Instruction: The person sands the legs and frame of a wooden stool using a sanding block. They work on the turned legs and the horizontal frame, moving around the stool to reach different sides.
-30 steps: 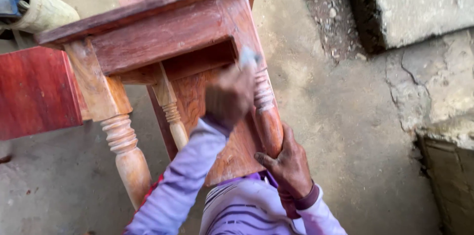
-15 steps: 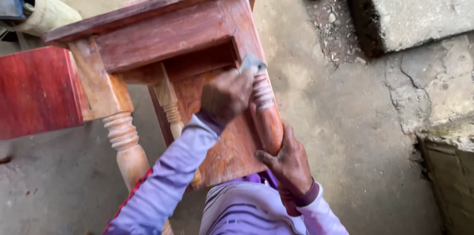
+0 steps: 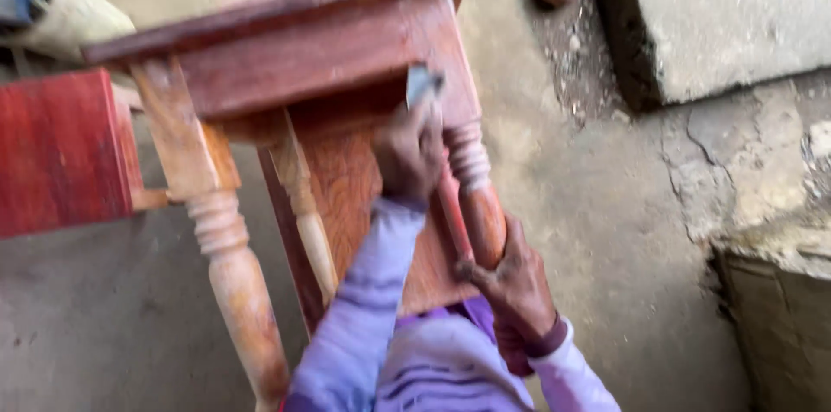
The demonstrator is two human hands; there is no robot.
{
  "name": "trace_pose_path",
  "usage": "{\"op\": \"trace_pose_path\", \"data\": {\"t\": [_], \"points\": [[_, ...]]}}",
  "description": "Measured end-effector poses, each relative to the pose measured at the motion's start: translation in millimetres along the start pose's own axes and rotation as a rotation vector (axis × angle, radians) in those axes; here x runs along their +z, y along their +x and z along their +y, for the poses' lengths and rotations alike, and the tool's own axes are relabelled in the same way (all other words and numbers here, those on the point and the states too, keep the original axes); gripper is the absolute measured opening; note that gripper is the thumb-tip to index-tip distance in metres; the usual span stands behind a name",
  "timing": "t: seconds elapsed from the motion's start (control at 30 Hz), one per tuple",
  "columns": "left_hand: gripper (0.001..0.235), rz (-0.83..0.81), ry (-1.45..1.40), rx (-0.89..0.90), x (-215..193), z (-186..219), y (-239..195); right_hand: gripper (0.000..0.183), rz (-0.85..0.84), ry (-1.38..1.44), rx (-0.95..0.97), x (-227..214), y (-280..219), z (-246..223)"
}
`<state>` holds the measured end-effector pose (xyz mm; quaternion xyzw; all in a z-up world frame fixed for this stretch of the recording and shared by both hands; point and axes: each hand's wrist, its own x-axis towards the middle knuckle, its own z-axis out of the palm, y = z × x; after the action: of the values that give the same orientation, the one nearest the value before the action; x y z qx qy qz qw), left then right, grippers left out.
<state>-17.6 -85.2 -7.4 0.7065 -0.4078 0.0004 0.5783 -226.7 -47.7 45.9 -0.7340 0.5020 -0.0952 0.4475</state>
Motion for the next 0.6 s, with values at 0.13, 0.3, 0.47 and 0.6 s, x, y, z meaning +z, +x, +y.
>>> {"op": "trace_pose_path", "data": {"t": [0.13, 0.3, 0.47, 0.6], "points": [[0.026, -0.005, -0.001, -0.102, -6, 13, -18, 0.080, -0.014, -0.034, 0.156, -1, 8, -12], [0.030, 0.034, 0.007, -0.061, -4, 12, -8, 0.083, -0.038, 0.013, 0.182, 2, -10, -8], [0.028, 0.000, 0.122, 0.056, -3, 1, 13, 0.086, 0.006, 0.034, 0.105, 4, 2, -4], [0.024, -0.045, 0.268, 0.089, -9, 6, 4, 0.088, 0.007, 0.052, 0.077, 2, 3, -8]]}}
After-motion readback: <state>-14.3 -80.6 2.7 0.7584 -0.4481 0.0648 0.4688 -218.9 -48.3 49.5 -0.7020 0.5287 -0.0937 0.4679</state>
